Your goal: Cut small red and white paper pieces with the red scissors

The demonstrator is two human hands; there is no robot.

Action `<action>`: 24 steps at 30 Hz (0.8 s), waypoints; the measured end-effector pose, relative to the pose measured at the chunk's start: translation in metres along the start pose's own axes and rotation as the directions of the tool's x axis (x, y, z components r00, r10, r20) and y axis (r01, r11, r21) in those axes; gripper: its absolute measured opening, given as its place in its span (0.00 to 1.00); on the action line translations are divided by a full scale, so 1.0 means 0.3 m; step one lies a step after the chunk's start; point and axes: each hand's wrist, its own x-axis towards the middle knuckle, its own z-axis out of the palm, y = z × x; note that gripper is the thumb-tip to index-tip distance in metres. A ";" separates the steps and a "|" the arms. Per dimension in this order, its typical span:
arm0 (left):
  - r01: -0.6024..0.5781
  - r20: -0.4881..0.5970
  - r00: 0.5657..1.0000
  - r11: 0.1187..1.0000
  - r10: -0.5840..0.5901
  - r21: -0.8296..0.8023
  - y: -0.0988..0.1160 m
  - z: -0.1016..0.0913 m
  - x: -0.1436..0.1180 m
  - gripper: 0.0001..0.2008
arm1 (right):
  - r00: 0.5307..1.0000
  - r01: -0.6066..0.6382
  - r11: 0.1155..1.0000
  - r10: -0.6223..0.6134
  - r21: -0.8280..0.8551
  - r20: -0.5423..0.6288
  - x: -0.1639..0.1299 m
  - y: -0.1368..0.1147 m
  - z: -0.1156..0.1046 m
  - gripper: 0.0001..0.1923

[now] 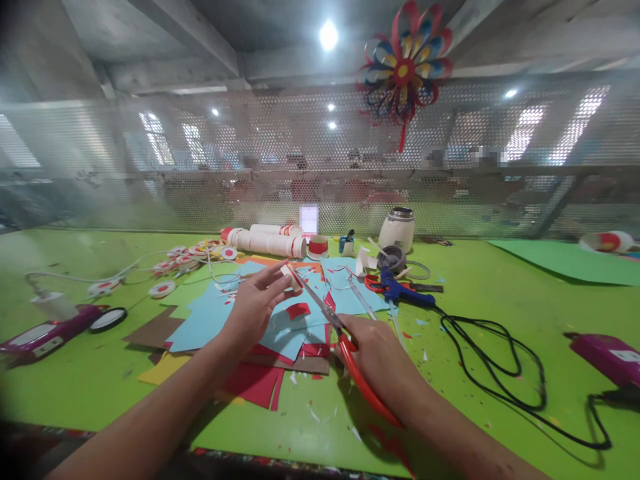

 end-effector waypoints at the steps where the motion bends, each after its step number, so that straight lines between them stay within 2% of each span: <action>1: -0.001 0.000 1.000 1.000 0.001 0.001 0.000 0.001 0.000 0.22 | 1.000 -0.002 1.000 0.002 0.004 0.004 -0.001 0.000 0.000 0.15; 7: -0.003 0.033 0.999 0.999 0.005 -0.048 0.010 -0.003 0.000 0.20 | 1.000 -0.015 1.000 0.015 0.022 0.009 -0.003 0.006 0.001 0.14; 11: 0.007 0.020 1.000 0.996 -0.005 -0.090 0.016 -0.009 0.008 0.20 | 1.000 -0.029 0.998 0.029 -0.051 0.010 0.002 0.010 0.005 0.15; 16: 0.003 0.001 1.000 0.998 -0.003 -0.064 0.011 -0.011 0.012 0.20 | 1.000 -0.014 0.995 0.014 -0.097 -0.009 0.005 0.016 0.008 0.17; 24: -0.011 0.022 1.000 0.999 0.012 -0.049 0.009 -0.003 0.000 0.15 | 1.000 0.012 0.997 -0.012 -0.077 -0.008 0.001 0.025 0.009 0.16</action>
